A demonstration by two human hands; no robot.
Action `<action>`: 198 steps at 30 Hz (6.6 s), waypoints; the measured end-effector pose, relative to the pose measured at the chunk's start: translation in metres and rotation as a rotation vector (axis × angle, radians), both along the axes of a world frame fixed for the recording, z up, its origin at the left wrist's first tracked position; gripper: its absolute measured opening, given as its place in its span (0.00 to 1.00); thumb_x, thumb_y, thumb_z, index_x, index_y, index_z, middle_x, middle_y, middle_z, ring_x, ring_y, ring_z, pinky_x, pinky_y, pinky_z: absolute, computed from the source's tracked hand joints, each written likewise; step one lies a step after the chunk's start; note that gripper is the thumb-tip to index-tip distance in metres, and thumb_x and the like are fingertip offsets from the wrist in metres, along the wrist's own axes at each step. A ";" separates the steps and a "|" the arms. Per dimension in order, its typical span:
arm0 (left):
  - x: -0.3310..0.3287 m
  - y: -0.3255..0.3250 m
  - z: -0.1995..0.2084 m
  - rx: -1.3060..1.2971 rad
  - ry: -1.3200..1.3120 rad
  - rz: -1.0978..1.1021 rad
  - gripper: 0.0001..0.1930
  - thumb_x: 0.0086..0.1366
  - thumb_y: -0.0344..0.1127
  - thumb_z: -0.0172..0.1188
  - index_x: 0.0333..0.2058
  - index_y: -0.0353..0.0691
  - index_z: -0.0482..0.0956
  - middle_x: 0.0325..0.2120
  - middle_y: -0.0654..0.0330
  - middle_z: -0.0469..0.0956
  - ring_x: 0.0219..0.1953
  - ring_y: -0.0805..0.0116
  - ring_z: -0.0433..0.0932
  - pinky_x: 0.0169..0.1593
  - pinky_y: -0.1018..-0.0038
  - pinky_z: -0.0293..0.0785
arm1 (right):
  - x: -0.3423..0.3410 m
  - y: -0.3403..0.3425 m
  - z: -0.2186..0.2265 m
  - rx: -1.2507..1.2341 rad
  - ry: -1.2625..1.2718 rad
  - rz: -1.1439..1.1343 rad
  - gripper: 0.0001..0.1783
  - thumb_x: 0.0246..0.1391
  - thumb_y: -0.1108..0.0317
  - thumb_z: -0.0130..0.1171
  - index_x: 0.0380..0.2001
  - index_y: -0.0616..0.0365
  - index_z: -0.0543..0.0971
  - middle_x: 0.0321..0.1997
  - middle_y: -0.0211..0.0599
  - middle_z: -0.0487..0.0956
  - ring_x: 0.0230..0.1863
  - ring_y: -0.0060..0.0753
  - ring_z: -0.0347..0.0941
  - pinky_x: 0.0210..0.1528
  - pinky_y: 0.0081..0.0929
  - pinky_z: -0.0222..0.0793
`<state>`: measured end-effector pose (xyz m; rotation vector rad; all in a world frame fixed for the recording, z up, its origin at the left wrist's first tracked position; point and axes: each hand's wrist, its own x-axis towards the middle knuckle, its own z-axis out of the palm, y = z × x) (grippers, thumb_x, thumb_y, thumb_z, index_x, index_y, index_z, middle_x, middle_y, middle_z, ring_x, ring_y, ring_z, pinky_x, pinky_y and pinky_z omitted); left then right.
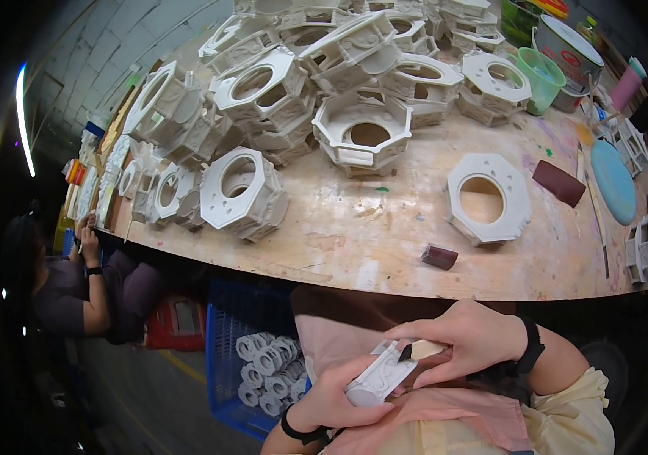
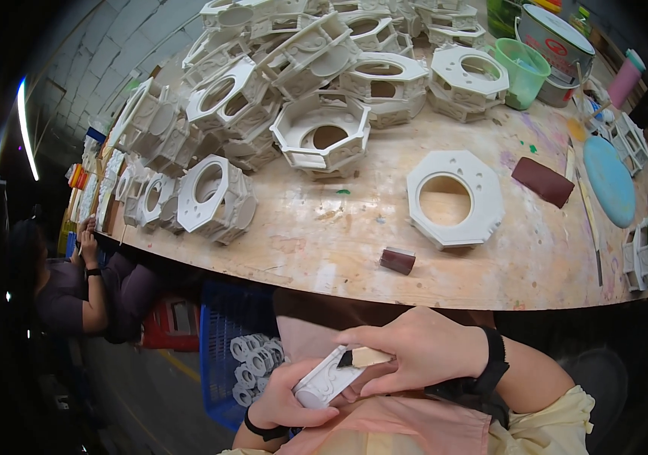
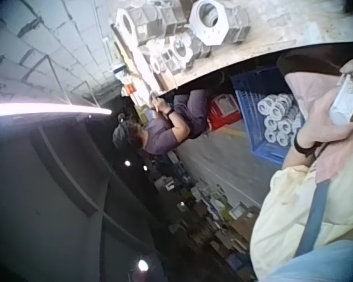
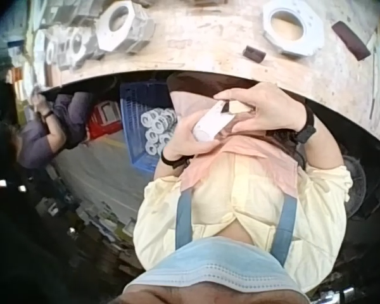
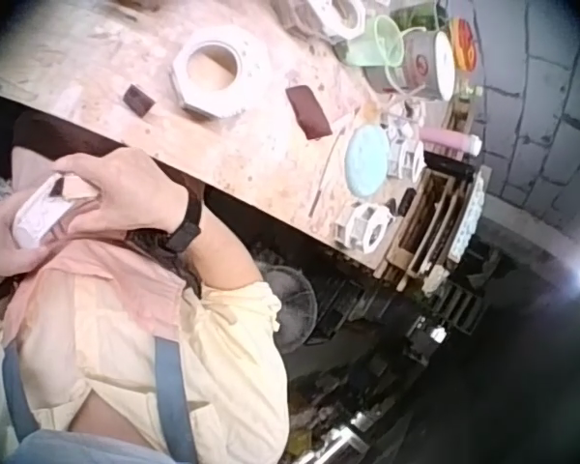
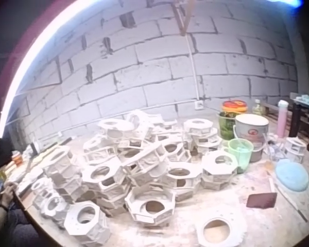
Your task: Cleaning and scraping excess material from molded white plastic octagonal components using a small hand tool.
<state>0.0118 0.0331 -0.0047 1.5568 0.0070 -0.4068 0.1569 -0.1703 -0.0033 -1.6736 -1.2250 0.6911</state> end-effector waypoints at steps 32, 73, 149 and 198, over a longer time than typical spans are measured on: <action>-0.038 0.070 -0.060 -0.583 0.187 0.195 0.31 0.46 0.37 0.65 0.47 0.26 0.66 0.37 0.50 0.76 0.37 0.64 0.77 0.44 0.72 0.71 | -0.035 0.042 -0.016 -0.151 0.225 -0.077 0.29 0.38 0.51 0.71 0.42 0.55 0.77 0.21 0.38 0.79 0.22 0.35 0.77 0.26 0.24 0.71; -0.034 -0.009 -0.016 -0.682 0.210 0.309 0.25 0.66 0.34 0.43 0.59 0.28 0.52 0.54 0.43 0.66 0.55 0.53 0.68 0.60 0.59 0.62 | -0.047 0.033 0.012 0.106 0.032 -0.359 0.08 0.50 0.65 0.59 0.25 0.58 0.74 0.20 0.39 0.76 0.19 0.40 0.74 0.22 0.29 0.70; -0.038 -0.024 -0.007 -0.619 0.142 0.323 0.23 0.67 0.39 0.50 0.55 0.31 0.59 0.43 0.56 0.73 0.44 0.67 0.75 0.50 0.72 0.70 | -0.035 0.023 0.016 -0.095 -0.125 -0.097 0.09 0.55 0.61 0.54 0.27 0.54 0.76 0.12 0.39 0.69 0.13 0.44 0.68 0.16 0.34 0.64; -0.044 -0.019 -0.019 -0.646 0.208 0.282 0.22 0.68 0.34 0.44 0.57 0.29 0.54 0.47 0.50 0.71 0.49 0.61 0.73 0.55 0.66 0.67 | -0.032 0.017 0.011 -0.036 -0.283 -0.082 0.13 0.54 0.56 0.56 0.21 0.51 0.72 0.16 0.31 0.71 0.17 0.36 0.70 0.17 0.30 0.65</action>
